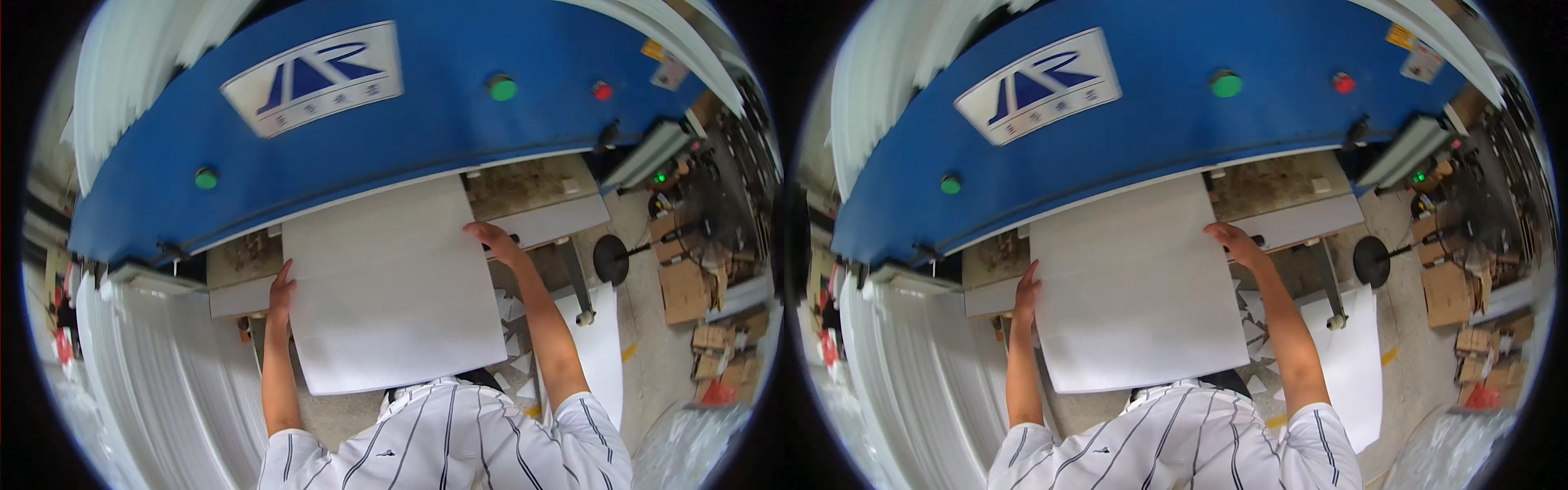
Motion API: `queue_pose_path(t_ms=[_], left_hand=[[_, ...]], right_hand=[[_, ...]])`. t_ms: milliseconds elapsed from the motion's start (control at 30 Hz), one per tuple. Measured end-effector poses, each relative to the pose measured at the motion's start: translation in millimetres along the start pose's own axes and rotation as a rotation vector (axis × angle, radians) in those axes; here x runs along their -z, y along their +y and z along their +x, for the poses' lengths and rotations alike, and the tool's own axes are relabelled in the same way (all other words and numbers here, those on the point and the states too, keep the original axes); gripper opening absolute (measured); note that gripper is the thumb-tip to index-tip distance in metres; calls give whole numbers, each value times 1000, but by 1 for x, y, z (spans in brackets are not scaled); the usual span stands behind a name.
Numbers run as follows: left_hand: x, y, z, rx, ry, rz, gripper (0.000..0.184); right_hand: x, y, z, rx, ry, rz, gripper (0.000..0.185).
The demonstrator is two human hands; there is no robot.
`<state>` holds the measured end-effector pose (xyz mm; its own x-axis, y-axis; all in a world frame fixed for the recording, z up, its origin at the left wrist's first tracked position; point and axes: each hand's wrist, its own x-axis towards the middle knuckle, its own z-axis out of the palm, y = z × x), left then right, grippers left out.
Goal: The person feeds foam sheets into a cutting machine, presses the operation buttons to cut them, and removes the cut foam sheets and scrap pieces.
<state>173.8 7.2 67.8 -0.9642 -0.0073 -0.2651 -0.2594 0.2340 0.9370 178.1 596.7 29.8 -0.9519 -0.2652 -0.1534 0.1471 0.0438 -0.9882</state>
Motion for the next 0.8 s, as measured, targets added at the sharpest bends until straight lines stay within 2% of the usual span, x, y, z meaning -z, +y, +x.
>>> queue_pose_path(t_ms=[33, 100, 133, 167, 200, 233, 267, 333, 400, 433, 533, 567, 700, 800], left_hand=[[5, 0, 0, 19, 37, 56, 62], [22, 3, 5, -9, 64, 265, 58], [26, 6, 13, -25, 64, 369, 55], [27, 30, 14, -254, 161, 493, 52], [26, 68, 10, -485, 249, 616, 48], [21, 104, 13, -693, 426, 662, 46], [13, 144, 17, -906, 601, 699, 43], [-10, 234, 18, -1202, 914, 826, 46], [-18, 285, 40, -1280, 1202, 888, 52], [-18, 296, 59, -1288, 1260, 889, 56], [-10, 309, 97, -1295, 1384, 872, 67], [-11, 308, 96, -1289, 1388, 856, 69], [-12, 300, 96, -1308, 1369, 890, 68], [-17, 294, 91, -1286, 1354, 930, 67]], right_hand=[[0, -9, -2, -22, -14, -42, 48], [3, -36, -9, -42, 122, -220, 51], [5, -45, -4, 84, 333, -406, 53], [7, -57, -2, 214, 550, -588, 56], [7, -89, 5, 449, 707, -701, 60], [5, -131, 17, 685, 863, -808, 64], [-1, -174, 24, 782, 955, -882, 67], [-9, -241, 47, 1013, 1073, -967, 71], [-11, -280, 80, 1230, 1142, -997, 73], [-11, -290, 96, 1314, 1184, -1018, 74], [-7, -298, 128, 1310, 1348, -1225, 75], [-10, -297, 129, 1296, 1362, -1167, 76], [-8, -287, 127, 1224, 1362, -1185, 74], [-7, -275, 117, 1091, 1304, -1195, 76]])
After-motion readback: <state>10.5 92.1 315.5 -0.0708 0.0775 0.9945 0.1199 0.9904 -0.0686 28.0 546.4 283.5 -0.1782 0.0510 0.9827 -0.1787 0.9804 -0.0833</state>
